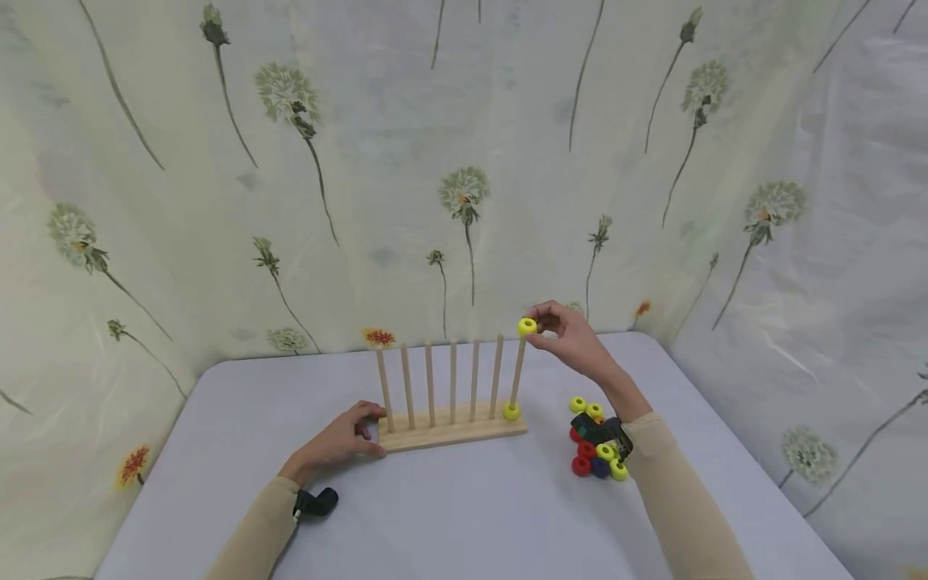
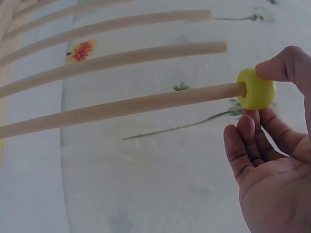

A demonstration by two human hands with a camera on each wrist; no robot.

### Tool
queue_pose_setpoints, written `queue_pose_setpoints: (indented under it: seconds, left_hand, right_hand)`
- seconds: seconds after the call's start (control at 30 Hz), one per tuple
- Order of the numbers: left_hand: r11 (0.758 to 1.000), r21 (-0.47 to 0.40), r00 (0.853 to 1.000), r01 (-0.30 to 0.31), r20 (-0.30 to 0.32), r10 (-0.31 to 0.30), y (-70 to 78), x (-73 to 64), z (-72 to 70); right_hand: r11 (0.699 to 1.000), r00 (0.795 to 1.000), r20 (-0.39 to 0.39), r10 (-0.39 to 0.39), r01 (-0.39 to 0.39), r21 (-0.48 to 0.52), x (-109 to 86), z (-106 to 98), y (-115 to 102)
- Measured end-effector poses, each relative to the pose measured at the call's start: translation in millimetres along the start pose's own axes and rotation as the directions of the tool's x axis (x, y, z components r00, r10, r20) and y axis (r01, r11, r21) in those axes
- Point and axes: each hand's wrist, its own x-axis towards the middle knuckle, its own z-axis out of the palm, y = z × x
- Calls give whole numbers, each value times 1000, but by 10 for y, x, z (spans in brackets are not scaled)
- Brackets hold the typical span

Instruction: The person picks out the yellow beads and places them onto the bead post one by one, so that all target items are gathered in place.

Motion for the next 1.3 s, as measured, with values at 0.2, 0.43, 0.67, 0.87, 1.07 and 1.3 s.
queue_pose_setpoints:
  seconds: [0.2, 0.43, 0.67, 0.87, 1.07, 1.3]
  left_hand:
    - [1000, -8, 1000, 1, -4, -1, 11, -11, -7]
    - [1000, -3, 1000, 0, 2, 0, -3, -10, 0]
    - [1000, -6, 1000, 1, -6, -1, 6, -7, 8]
    - [1000, 5, 1000, -5, -8, 5, 22, -12, 11]
    - [1000, -4, 1000, 4, -7, -4, 24, -16, 6]
    - [1000, -1, 1000, -2, 1, 2, 18, -16, -1]
  right_hand:
    - [999, 1000, 12, 22, -21, -37, 16, 10, 11]
    - [999, 998, 38, 47, -46, -20, -18, 46, 93]
    - [998, 998, 28, 55, -54, -30, -32, 58, 114]
    - [999, 999, 35, 37, -36, -35, -59, 72, 161]
    - [998, 998, 44, 53, -52, -22, -123, 26, 166]
    - [992, 993, 37, 113, -110, -63, -370, -119, 275]
